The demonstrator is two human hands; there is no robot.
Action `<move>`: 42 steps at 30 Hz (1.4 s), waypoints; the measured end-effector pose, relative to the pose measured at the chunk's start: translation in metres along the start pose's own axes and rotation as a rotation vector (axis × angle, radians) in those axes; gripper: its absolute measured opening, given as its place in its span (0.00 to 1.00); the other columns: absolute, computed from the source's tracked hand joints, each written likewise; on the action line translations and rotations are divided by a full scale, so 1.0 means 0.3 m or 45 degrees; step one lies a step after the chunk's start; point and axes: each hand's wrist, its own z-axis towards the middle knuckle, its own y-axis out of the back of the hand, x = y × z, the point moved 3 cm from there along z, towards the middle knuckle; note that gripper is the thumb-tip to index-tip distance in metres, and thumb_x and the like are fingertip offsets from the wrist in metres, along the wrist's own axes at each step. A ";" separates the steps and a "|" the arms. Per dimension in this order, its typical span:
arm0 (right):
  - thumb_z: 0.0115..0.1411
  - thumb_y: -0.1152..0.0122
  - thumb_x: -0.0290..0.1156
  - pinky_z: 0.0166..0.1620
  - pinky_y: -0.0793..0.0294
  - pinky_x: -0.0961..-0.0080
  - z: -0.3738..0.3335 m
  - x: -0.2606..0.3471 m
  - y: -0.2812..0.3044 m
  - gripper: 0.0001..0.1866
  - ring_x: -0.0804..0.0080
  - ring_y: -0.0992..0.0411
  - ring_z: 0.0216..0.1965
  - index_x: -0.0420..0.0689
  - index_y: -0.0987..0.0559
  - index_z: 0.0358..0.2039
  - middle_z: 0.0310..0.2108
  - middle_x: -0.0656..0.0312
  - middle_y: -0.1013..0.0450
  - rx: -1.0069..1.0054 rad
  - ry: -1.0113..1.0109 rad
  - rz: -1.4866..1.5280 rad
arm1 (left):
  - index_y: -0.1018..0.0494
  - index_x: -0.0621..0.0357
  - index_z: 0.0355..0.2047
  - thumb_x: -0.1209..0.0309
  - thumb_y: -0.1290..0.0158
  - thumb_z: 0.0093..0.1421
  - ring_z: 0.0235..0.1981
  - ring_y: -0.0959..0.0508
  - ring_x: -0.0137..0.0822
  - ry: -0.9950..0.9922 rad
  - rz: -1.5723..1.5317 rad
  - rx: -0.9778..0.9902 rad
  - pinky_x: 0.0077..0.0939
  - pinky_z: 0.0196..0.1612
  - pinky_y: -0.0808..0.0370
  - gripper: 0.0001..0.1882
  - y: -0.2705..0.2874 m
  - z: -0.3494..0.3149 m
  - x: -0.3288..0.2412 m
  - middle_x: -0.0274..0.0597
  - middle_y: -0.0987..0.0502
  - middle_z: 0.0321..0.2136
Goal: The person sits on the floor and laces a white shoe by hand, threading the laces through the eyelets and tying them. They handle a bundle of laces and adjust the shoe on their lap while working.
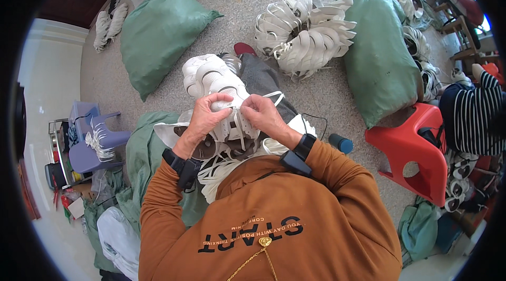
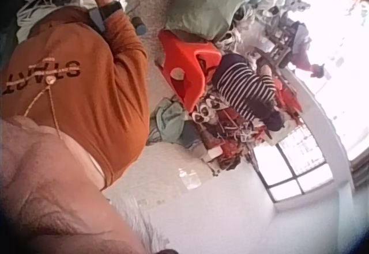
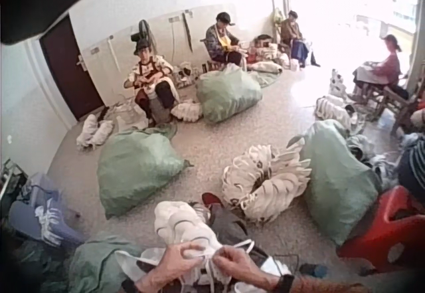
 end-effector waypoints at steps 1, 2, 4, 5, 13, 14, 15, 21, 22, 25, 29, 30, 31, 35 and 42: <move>0.63 0.42 0.30 0.25 0.32 0.79 0.002 0.001 -0.002 0.08 0.83 0.31 0.23 0.37 0.22 0.34 0.23 0.66 0.27 -0.006 0.005 -0.024 | 0.20 0.64 0.44 0.79 0.38 0.55 0.38 0.22 0.24 -0.005 0.005 0.001 0.20 0.44 0.23 0.14 0.001 0.001 0.003 0.36 0.19 0.38; 0.63 0.42 0.30 0.25 0.31 0.78 0.003 0.003 -0.004 0.08 0.82 0.31 0.23 0.37 0.22 0.34 0.23 0.66 0.27 -0.012 0.010 -0.048 | 0.20 0.64 0.44 0.79 0.39 0.55 0.38 0.22 0.24 -0.009 0.010 0.002 0.20 0.44 0.23 0.14 0.003 0.001 0.006 0.36 0.19 0.38; 0.62 0.41 0.30 0.28 0.29 0.75 0.008 0.007 -0.009 0.08 0.78 0.29 0.24 0.37 0.22 0.34 0.23 0.63 0.27 -0.039 0.094 -0.151 | 0.20 0.64 0.44 0.78 0.39 0.55 0.38 0.22 0.24 0.005 -0.016 0.018 0.21 0.44 0.23 0.14 0.002 0.001 0.000 0.37 0.19 0.38; 0.61 0.40 0.30 0.29 0.28 0.72 0.016 0.007 -0.014 0.08 0.75 0.29 0.25 0.37 0.22 0.34 0.24 0.62 0.26 -0.056 0.173 -0.229 | 0.20 0.64 0.44 0.77 0.39 0.55 0.38 0.22 0.24 0.024 -0.046 0.028 0.21 0.44 0.24 0.14 0.004 -0.002 -0.008 0.37 0.18 0.37; 0.59 0.42 0.23 0.36 0.27 0.61 0.004 0.078 -0.057 0.04 0.50 0.27 0.32 0.38 0.22 0.35 0.31 0.52 0.27 -0.109 0.713 -0.732 | 0.21 0.61 0.47 0.78 0.52 0.63 0.42 0.23 0.23 -0.009 -0.033 0.165 0.22 0.49 0.25 0.14 0.026 -0.005 -0.010 0.33 0.20 0.40; 0.59 0.42 0.22 0.36 0.27 0.61 0.001 0.078 -0.064 0.04 0.50 0.26 0.32 0.38 0.23 0.35 0.31 0.51 0.27 -0.104 0.682 -0.686 | 0.21 0.61 0.47 0.77 0.53 0.64 0.44 0.24 0.24 0.000 -0.043 0.181 0.22 0.50 0.26 0.15 0.023 -0.002 -0.013 0.34 0.20 0.41; 0.59 0.43 0.22 0.36 0.27 0.60 0.002 0.082 -0.070 0.04 0.50 0.26 0.32 0.38 0.24 0.36 0.32 0.51 0.27 -0.098 0.653 -0.644 | 0.21 0.62 0.47 0.77 0.55 0.64 0.45 0.24 0.25 0.006 -0.054 0.195 0.23 0.52 0.27 0.15 0.022 0.001 -0.018 0.35 0.20 0.42; 0.60 0.40 0.24 0.35 0.26 0.58 -0.012 0.106 -0.106 0.07 0.48 0.26 0.34 0.41 0.26 0.39 0.32 0.52 0.29 -0.095 0.926 -0.965 | 0.21 0.63 0.48 0.77 0.58 0.64 0.49 0.25 0.27 0.016 -0.151 0.144 0.25 0.57 0.30 0.17 0.028 0.022 0.026 0.37 0.21 0.45; 0.60 0.40 0.24 0.35 0.26 0.58 -0.013 0.117 -0.111 0.07 0.49 0.26 0.34 0.41 0.26 0.38 0.31 0.52 0.29 -0.082 0.959 -1.038 | 0.21 0.63 0.47 0.77 0.58 0.64 0.49 0.25 0.27 -0.013 -0.143 0.133 0.25 0.57 0.30 0.17 0.029 0.025 0.034 0.37 0.21 0.45; 0.56 0.38 0.26 0.33 0.26 0.59 0.001 0.121 -0.138 0.08 0.55 0.25 0.33 0.43 0.28 0.35 0.31 0.55 0.29 -0.056 1.098 -1.322 | 0.21 0.63 0.46 0.77 0.58 0.64 0.49 0.25 0.27 -0.042 -0.158 0.131 0.24 0.57 0.30 0.17 0.034 0.026 0.034 0.36 0.21 0.45; 0.52 0.38 0.27 0.33 0.27 0.60 0.044 0.099 -0.153 0.09 0.56 0.25 0.32 0.44 0.29 0.33 0.30 0.56 0.28 0.022 1.190 -1.535 | 0.21 0.62 0.44 0.76 0.54 0.62 0.48 0.24 0.33 -0.102 -0.198 0.039 0.29 0.56 0.31 0.14 0.045 0.013 0.049 0.40 0.21 0.44; 0.51 0.39 0.27 0.33 0.27 0.59 0.054 0.102 -0.152 0.10 0.56 0.24 0.32 0.45 0.29 0.33 0.30 0.56 0.28 0.027 1.210 -1.555 | 0.21 0.61 0.43 0.76 0.53 0.61 0.48 0.23 0.36 -0.158 -0.187 -0.014 0.32 0.56 0.31 0.13 0.040 0.014 0.059 0.42 0.21 0.43; 0.52 0.39 0.26 0.34 0.28 0.59 0.057 0.126 -0.159 0.09 0.55 0.25 0.31 0.44 0.28 0.33 0.30 0.56 0.28 0.034 1.249 -1.517 | 0.21 0.60 0.42 0.75 0.50 0.60 0.47 0.23 0.38 -0.340 0.093 -0.338 0.35 0.56 0.32 0.12 0.042 -0.016 0.037 0.42 0.22 0.42; 0.58 0.39 0.25 0.34 0.29 0.59 0.066 0.323 -0.225 0.04 0.51 0.26 0.30 0.41 0.25 0.32 0.28 0.54 0.26 0.066 1.355 -1.129 | 0.24 0.57 0.40 0.75 0.40 0.55 0.38 0.24 0.47 -0.822 0.868 -0.940 0.42 0.49 0.32 0.11 0.027 -0.210 -0.027 0.43 0.26 0.38; 0.61 0.39 0.24 0.34 0.28 0.69 0.061 0.553 -0.316 0.04 0.62 0.28 0.29 0.37 0.23 0.34 0.27 0.55 0.26 0.346 1.178 -0.838 | 0.23 0.60 0.42 0.77 0.44 0.53 0.38 0.23 0.43 -1.101 1.124 -0.461 0.36 0.44 0.29 0.15 0.020 -0.260 -0.064 0.45 0.24 0.41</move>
